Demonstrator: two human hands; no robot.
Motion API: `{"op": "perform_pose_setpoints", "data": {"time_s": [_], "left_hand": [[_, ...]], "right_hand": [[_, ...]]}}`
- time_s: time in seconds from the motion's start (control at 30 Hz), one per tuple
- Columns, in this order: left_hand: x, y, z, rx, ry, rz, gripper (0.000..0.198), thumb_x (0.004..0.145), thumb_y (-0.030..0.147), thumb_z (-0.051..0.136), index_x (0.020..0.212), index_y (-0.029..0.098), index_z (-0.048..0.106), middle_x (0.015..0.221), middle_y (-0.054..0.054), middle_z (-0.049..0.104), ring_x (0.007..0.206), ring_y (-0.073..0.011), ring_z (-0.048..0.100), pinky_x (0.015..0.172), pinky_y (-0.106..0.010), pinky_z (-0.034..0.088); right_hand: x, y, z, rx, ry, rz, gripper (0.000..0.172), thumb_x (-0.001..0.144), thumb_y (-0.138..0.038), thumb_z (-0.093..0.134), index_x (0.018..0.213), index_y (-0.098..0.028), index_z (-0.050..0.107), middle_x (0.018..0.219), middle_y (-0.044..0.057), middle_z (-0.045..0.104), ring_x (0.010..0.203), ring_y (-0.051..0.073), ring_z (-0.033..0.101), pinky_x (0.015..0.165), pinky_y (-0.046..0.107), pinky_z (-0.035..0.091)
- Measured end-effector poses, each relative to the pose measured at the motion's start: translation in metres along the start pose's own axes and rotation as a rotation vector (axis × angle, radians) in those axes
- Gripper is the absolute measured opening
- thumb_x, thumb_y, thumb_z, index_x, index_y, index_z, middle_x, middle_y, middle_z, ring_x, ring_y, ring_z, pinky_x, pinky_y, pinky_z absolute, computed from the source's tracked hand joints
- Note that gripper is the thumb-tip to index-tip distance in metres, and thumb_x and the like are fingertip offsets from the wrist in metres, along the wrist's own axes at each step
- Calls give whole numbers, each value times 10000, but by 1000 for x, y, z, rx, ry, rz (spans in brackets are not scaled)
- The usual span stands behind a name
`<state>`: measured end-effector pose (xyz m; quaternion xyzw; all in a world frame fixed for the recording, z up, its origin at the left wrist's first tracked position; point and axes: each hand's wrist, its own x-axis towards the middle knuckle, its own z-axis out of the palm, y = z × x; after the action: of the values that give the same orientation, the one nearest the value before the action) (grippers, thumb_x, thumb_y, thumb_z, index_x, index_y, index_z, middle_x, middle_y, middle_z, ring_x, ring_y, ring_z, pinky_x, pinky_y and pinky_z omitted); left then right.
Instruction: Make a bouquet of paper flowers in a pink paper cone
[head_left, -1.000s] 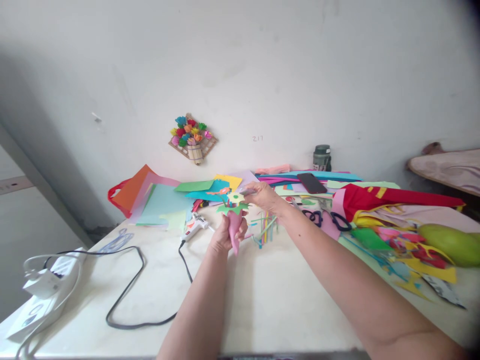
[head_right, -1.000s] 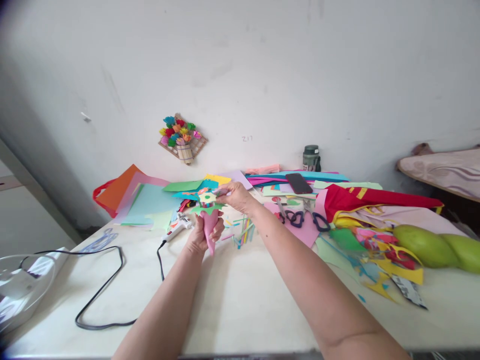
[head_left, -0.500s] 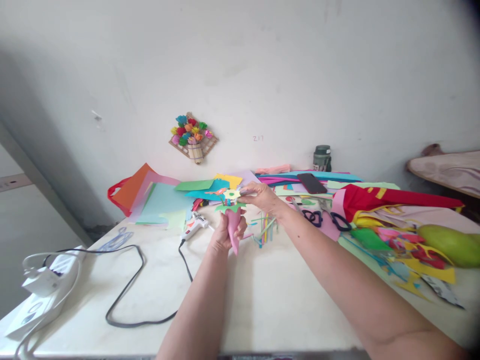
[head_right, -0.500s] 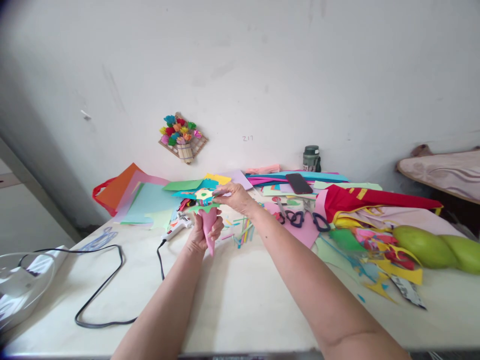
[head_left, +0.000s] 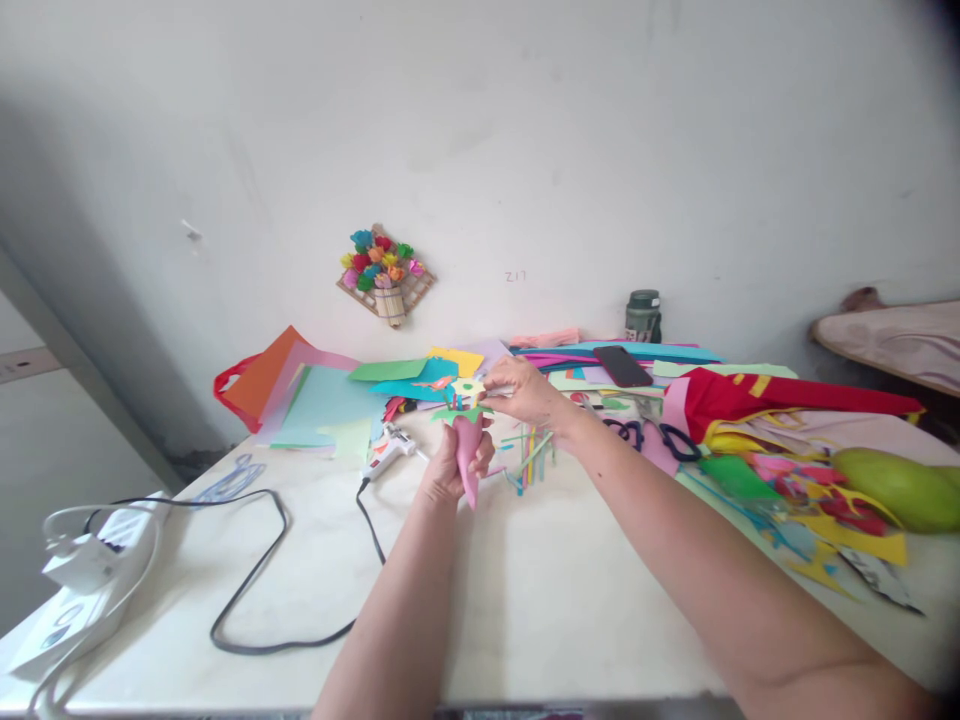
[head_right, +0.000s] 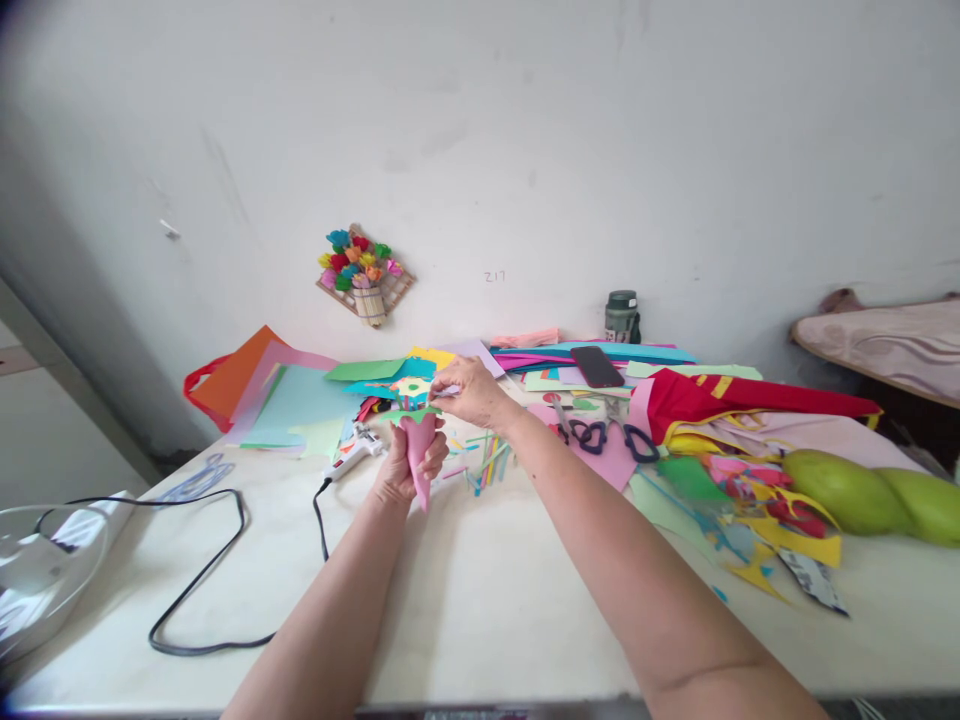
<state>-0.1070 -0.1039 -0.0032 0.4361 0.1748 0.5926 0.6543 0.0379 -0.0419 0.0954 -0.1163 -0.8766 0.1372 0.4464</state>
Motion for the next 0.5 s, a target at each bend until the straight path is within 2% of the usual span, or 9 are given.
{"op": "perform_pose_setpoints", "data": {"time_s": [0.2, 0.5], "left_hand": [[1, 0, -1, 17, 26, 32, 687, 544, 702, 687, 934, 141, 619, 527, 52, 438, 376, -40, 309, 303, -160, 280], [0, 4, 3, 158, 82, 68, 675, 539, 661, 726, 906, 107, 607, 547, 34, 487, 392, -42, 357, 361, -190, 331]], "right_hand": [[-1, -5, -4, -252, -19, -95, 39, 711, -168, 699, 691, -200, 709, 726, 39, 663, 801, 189, 539, 775, 331, 316], [-9, -5, -7, -470, -49, -194, 108, 806, -195, 601, 740, -182, 685, 723, 52, 680, 789, 202, 542, 763, 343, 290]]}}
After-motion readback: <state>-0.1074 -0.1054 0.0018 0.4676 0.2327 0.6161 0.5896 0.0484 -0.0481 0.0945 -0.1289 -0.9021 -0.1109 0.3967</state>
